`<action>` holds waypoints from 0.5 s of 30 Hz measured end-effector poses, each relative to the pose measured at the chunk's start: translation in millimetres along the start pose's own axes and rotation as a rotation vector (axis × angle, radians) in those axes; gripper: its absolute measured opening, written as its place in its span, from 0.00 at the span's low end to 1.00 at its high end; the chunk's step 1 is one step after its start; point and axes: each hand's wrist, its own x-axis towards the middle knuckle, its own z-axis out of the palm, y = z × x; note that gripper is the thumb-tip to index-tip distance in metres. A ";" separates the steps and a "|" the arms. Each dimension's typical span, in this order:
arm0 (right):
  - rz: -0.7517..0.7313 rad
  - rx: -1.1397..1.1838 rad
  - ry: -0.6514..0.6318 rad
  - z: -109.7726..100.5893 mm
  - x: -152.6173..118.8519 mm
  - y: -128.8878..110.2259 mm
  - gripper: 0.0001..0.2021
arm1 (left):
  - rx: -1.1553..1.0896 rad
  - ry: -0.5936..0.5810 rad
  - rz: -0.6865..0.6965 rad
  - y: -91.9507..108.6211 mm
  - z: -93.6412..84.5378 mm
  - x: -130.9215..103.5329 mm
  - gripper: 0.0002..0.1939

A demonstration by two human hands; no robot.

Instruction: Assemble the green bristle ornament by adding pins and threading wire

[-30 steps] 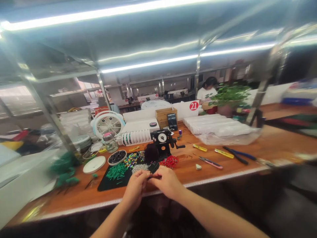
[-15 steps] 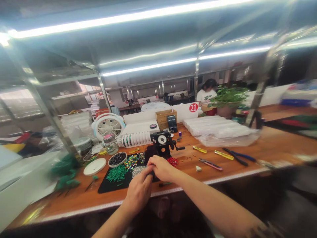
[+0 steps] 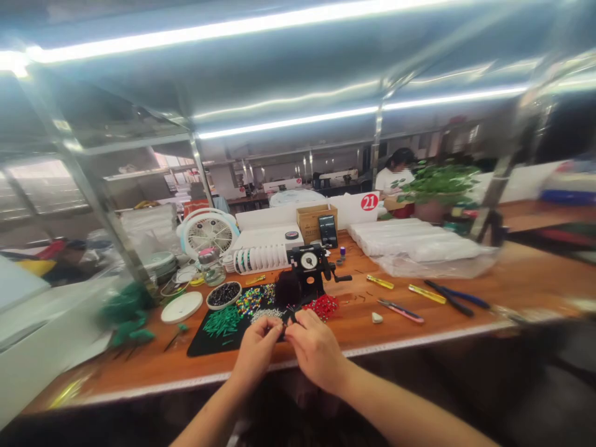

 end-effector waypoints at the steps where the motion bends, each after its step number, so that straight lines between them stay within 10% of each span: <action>1: -0.069 -0.007 0.000 -2.7 3.1 0.1 0.10 | 0.048 -0.016 0.062 1.8 -2.0 -0.7 0.08; 10: 0.124 0.161 -0.240 -9.7 56.7 23.8 0.08 | 0.866 -0.073 0.791 -17.6 -8.8 2.3 0.13; 13: 0.133 0.177 -0.244 -11.7 57.4 26.2 0.09 | 0.772 -0.136 0.759 -13.5 -7.2 3.2 0.12; 15: 0.173 0.164 -0.134 -13.0 49.5 23.4 0.06 | 0.485 -0.085 0.505 -7.4 -4.2 2.4 0.07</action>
